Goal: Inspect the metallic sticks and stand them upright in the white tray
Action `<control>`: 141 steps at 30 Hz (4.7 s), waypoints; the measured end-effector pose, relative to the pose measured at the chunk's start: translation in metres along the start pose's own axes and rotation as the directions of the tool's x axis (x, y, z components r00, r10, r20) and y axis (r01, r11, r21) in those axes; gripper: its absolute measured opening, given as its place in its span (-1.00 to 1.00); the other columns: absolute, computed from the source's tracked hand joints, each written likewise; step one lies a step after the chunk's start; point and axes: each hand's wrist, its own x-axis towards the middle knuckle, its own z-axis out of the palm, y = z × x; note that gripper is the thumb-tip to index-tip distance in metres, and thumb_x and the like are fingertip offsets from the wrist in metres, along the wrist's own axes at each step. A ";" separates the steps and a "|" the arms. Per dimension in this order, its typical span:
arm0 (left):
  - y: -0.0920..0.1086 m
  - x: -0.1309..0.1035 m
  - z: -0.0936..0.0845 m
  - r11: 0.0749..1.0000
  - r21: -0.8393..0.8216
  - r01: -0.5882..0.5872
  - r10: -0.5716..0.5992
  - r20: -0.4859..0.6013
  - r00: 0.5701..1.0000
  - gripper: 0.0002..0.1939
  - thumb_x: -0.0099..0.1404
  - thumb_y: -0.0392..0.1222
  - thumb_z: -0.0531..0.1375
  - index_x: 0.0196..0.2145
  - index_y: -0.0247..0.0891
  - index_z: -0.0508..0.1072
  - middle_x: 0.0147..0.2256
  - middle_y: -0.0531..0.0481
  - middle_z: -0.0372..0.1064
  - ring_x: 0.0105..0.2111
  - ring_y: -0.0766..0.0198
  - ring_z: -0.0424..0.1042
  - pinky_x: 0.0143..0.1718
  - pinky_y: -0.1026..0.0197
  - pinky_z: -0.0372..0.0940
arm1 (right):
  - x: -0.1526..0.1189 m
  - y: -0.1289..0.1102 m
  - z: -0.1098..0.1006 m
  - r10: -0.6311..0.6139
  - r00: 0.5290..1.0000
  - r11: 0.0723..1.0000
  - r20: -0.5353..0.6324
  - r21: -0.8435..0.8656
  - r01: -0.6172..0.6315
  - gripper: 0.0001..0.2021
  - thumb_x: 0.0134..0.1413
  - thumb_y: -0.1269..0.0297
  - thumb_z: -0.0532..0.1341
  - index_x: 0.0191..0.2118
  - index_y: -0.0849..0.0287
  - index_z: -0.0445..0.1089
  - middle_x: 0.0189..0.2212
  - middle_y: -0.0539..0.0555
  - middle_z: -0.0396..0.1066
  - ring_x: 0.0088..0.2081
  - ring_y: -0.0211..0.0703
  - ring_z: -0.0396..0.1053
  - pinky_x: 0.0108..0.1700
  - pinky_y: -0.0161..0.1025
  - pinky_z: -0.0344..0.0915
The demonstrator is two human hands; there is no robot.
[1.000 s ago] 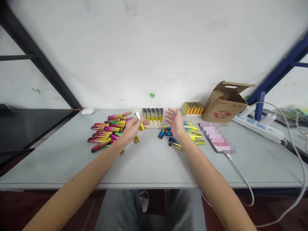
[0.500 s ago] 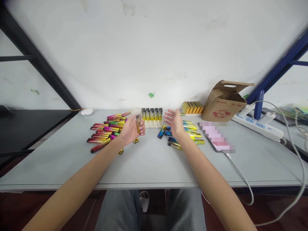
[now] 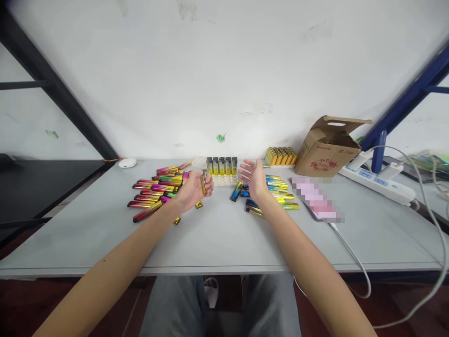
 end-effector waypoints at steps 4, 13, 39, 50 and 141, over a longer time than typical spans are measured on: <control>0.000 0.000 0.002 1.000 -0.017 0.005 -0.005 -0.027 1.000 -0.77 0.28 -0.13 -0.09 -0.51 -0.22 0.12 -0.55 0.09 -0.05 -0.60 0.36 0.03 -0.56 0.31 0.07 | -0.006 -0.003 0.006 0.015 0.999 1.000 -0.039 0.011 -0.015 -0.56 0.20 -0.18 -0.07 -0.25 0.02 0.38 -0.22 0.05 0.45 -0.25 -0.16 0.43 -0.23 -0.18 0.40; -0.004 0.000 0.000 0.998 -0.066 0.010 -0.008 0.022 1.000 -0.75 0.31 -0.10 -0.08 -0.49 -0.21 0.15 -0.54 0.09 -0.03 -0.59 0.35 0.06 -0.55 0.30 0.11 | -0.012 -0.009 0.011 0.040 0.996 0.998 -0.075 0.049 -0.036 -0.57 0.26 -0.09 -0.09 -0.29 0.03 0.40 -0.25 0.04 0.45 -0.26 -0.18 0.42 -0.24 -0.20 0.40; -0.010 -0.001 -0.002 0.967 -0.226 0.116 -0.073 0.192 0.979 -0.79 0.29 -0.08 -0.01 -0.39 -0.26 0.28 -0.50 0.02 0.20 -0.52 0.29 0.31 -0.50 0.26 0.23 | -0.010 -0.008 0.011 0.025 0.997 0.999 -0.078 0.031 -0.023 -0.52 0.26 -0.10 -0.13 -0.27 0.07 0.42 -0.22 0.07 0.47 -0.32 -0.21 0.44 -0.32 -0.27 0.39; -0.012 -0.001 0.002 0.999 -0.050 -0.014 0.016 0.041 0.999 -0.80 0.34 -0.15 0.17 -0.15 -0.32 0.39 -0.24 -0.15 0.51 -0.20 0.13 0.54 -0.12 0.06 0.37 | -0.013 -0.009 0.012 0.008 0.998 1.000 -0.069 0.022 -0.007 -0.53 0.25 -0.12 -0.12 -0.26 0.05 0.40 -0.22 0.06 0.46 -0.33 -0.21 0.44 -0.29 -0.23 0.39; -0.006 0.011 -0.024 0.891 0.451 -0.054 0.269 -0.428 0.863 -0.82 0.20 -0.17 0.14 -0.31 -0.31 0.48 -0.37 -0.05 0.47 -0.43 0.31 0.46 -0.37 0.26 0.32 | -0.015 -0.028 -0.038 -0.273 0.678 0.145 0.683 -0.667 0.731 -0.73 0.03 0.34 0.16 -0.15 0.08 0.52 -0.12 0.08 0.53 -0.03 0.03 0.40 -0.02 -0.02 0.35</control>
